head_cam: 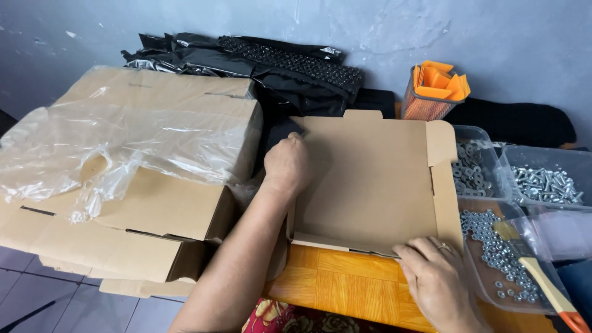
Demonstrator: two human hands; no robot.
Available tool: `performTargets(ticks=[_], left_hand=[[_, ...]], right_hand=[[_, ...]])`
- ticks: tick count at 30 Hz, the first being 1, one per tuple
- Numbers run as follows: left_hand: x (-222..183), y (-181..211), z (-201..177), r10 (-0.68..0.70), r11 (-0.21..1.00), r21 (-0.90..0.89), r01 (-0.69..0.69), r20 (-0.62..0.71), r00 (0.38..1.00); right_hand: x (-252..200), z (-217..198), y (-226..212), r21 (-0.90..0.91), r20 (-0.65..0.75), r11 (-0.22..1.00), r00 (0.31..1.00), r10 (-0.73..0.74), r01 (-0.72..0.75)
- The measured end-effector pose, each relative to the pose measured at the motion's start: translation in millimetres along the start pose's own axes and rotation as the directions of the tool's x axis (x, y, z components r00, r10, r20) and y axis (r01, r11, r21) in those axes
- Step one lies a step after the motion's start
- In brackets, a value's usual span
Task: A person prepares a cardboard shipping box by unfolding it, brushing the interior, folding it, and then brushing a black metal component.
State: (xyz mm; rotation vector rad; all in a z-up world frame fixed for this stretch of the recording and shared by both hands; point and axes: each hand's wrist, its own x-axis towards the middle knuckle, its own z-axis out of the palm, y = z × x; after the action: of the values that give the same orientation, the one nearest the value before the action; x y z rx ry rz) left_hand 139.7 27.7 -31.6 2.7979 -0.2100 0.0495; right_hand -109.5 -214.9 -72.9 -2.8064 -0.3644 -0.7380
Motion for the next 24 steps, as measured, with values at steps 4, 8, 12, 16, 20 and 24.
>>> performTargets(ticks=[4,8,12,16,20,24], left_hand=[[-15,12,-27,0.049,0.996,-0.08,-0.049,0.001,0.999],[-1,9,-7,-0.019,0.995,-0.092,0.023,0.04,0.999],[-1,9,-24,-0.069,0.966,-0.239,0.096,0.119,0.99],[-17,19,-61,-0.123,0.895,-0.369,0.251,0.335,0.934],[-6,12,-34,-0.211,0.882,-0.367,0.296,0.254,0.944],[3,7,-13,-0.205,0.95,-0.211,0.23,0.132,0.97]], right_hand=[[5,0,-2,-0.016,0.056,1.0,0.998,0.009,-0.008],[9,1,5,0.035,0.145,0.998,0.988,0.05,-0.056],[11,-18,4,0.107,0.257,0.988,0.963,0.077,-0.107],[-12,-28,22,0.03,0.409,0.992,0.907,0.103,-0.126],[-38,-24,19,0.035,0.366,0.981,0.916,0.167,-0.193],[-50,-23,15,0.038,0.271,0.998,0.961,0.045,-0.058]])
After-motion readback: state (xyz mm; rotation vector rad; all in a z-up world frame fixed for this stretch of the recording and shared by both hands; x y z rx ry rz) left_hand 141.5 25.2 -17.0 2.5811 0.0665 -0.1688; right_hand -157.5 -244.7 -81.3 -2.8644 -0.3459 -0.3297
